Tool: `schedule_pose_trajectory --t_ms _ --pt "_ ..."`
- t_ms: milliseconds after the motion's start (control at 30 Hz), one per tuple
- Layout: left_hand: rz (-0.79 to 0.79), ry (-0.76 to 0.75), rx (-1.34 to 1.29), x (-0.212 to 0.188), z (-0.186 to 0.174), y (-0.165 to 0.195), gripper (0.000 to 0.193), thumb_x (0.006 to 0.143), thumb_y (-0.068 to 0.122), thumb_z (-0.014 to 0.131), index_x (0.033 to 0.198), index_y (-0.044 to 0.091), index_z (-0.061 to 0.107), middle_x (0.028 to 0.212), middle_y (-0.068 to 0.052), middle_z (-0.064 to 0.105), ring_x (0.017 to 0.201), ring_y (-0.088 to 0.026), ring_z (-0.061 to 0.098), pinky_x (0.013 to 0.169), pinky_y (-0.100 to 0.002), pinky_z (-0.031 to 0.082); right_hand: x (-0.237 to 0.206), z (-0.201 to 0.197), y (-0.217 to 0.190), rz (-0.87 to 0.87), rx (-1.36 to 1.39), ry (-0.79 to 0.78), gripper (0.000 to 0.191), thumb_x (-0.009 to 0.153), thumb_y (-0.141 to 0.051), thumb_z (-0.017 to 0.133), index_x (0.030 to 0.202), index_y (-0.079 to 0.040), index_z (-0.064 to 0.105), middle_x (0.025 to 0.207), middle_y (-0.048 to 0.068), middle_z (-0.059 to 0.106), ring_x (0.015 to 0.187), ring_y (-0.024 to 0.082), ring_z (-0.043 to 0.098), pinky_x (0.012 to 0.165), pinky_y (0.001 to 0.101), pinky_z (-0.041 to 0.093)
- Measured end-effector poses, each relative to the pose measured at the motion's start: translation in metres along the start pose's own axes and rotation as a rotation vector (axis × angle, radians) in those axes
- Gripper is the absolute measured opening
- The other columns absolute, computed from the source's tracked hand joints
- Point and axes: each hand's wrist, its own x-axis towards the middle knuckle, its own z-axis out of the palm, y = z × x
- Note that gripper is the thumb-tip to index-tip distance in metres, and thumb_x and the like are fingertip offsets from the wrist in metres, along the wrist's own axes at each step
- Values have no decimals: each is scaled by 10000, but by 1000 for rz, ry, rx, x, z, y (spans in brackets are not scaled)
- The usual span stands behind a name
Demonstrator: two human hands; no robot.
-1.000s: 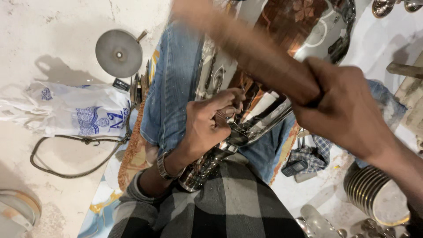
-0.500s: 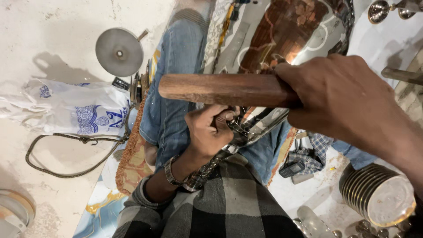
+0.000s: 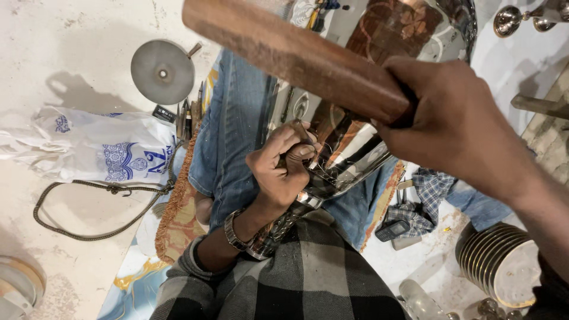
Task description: The person holds a large, polished metal vessel on their lap and repeatedly strikes it with a wooden mallet. The person rotates the vessel to access different areas while continuing to hammer the surface.
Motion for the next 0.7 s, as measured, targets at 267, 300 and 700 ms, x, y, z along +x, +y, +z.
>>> schedule_pose_trajectory --t_ms 267,300,700 --pt "92 -127 66 16 -3 8 364 892 -199 570 1217 -59 656 999 -122 769 840 -147 771 731 -230 650 -3 -3 1 142 -500 -174 118 904 -168 693 973 -112 615 657 35 539 534 136 522 465 272 433" --pt "67 -144 103 17 -5 9 308 957 -198 599 1212 -41 673 993 -110 778 818 -134 773 705 -205 643 -5 -1 4 161 -578 -241 90 922 -195 683 963 -134 631 648 14 536 533 119 521 450 263 432" --pt "247 -759 355 72 -25 -12 465 787 -106 627 1227 21 707 965 -132 806 547 -97 698 409 -214 492 -59 80 78 262 416 96 328 785 -127 690 1103 -52 662 790 8 701 478 122 620 390 271 500"
